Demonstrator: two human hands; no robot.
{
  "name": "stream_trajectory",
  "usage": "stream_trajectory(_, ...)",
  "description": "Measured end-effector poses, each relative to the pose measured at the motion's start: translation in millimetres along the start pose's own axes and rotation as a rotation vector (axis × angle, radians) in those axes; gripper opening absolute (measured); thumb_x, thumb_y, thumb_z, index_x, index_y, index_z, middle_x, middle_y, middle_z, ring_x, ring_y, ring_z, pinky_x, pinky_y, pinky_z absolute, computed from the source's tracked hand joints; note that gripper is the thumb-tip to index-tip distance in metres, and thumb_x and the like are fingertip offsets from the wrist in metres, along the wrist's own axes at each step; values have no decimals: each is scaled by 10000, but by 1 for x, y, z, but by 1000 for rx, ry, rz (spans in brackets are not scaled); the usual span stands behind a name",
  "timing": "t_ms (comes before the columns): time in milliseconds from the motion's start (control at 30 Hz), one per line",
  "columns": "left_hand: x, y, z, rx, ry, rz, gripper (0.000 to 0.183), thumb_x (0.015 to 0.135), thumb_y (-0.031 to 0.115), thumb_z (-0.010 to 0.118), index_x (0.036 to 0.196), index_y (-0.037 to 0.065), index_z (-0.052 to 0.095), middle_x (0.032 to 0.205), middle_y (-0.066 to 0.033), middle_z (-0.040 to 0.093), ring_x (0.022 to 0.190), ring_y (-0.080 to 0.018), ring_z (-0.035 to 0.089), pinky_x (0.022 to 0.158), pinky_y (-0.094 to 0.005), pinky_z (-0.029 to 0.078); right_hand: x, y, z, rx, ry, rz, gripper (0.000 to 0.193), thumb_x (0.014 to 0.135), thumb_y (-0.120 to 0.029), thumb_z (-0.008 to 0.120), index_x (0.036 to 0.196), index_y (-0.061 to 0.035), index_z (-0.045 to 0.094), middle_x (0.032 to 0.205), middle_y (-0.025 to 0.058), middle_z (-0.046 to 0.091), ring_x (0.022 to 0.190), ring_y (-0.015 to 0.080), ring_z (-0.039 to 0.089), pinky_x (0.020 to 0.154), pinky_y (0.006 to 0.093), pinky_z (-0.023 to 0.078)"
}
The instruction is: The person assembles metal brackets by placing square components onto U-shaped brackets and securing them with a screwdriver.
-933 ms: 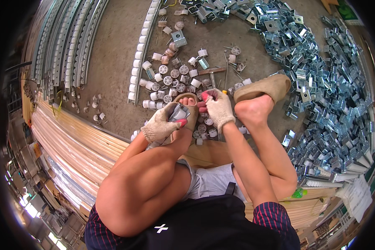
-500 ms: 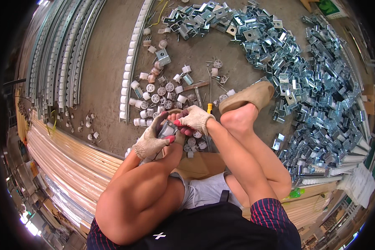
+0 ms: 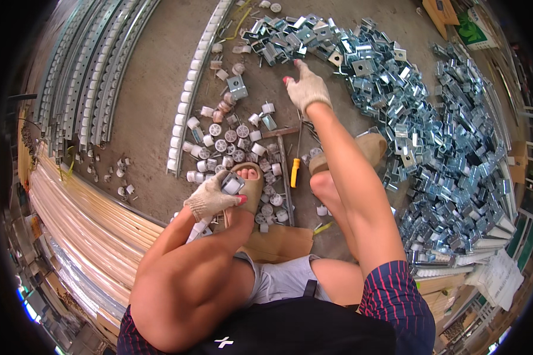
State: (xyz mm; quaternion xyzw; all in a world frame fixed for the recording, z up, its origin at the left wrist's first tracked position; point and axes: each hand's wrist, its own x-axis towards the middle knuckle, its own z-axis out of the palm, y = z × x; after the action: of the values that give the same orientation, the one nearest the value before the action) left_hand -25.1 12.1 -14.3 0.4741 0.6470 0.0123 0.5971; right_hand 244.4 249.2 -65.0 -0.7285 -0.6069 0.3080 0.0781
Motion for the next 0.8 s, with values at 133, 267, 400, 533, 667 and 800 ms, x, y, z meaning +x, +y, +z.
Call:
stream_trajectory(133,11,-17,0,25,52,-16,797,750,405,912,1401,61,605,1077,-103,765,936,-177,725,861,-345,596,44,-38,16,35,3,28,775,931,-476,708,1618,-258,424,1416,237,654,1328,408,620,1140,467,476)
stream_trajectory(267,5,-9,-9,59,49,-66,921,749,464,878,1488,30,542,1218,-204,741,1131,-295,721,986,-387,565,65,-35,43,447,18,123,418,1009,-276,689,1406,-165,622,1060,180,764,978,239,775,722,394,621)
stream_trajectory(400,10,-13,-7,96,52,-16,976,735,556,845,1492,25,530,1226,-251,736,1151,-376,719,993,-420,562,76,17,72,966,93,-8,345,1021,-109,664,1363,-145,642,930,12,704,791,123,662,634,315,585)
stream_trajectory(533,8,-20,-1,81,54,-22,931,728,533,850,1476,64,555,1227,-250,734,1150,-385,715,996,-432,556,21,42,62,808,60,-147,238,1019,-40,661,1242,-89,729,1109,12,700,892,113,636,778,268,574)
stream_trajectory(667,9,-18,7,61,30,8,891,730,514,851,1463,92,572,1231,-239,733,1162,-386,706,1003,-436,549,-32,73,60,533,318,-366,229,976,-79,732,1203,-78,760,1043,15,730,912,84,633,766,251,522)
stream_trajectory(800,6,-17,11,76,25,31,893,731,522,847,1464,92,572,1212,-241,740,1151,-390,711,997,-437,553,-107,64,60,1084,-138,-147,386,959,11,675,1334,-80,681,1127,26,708,982,103,642,884,238,517)
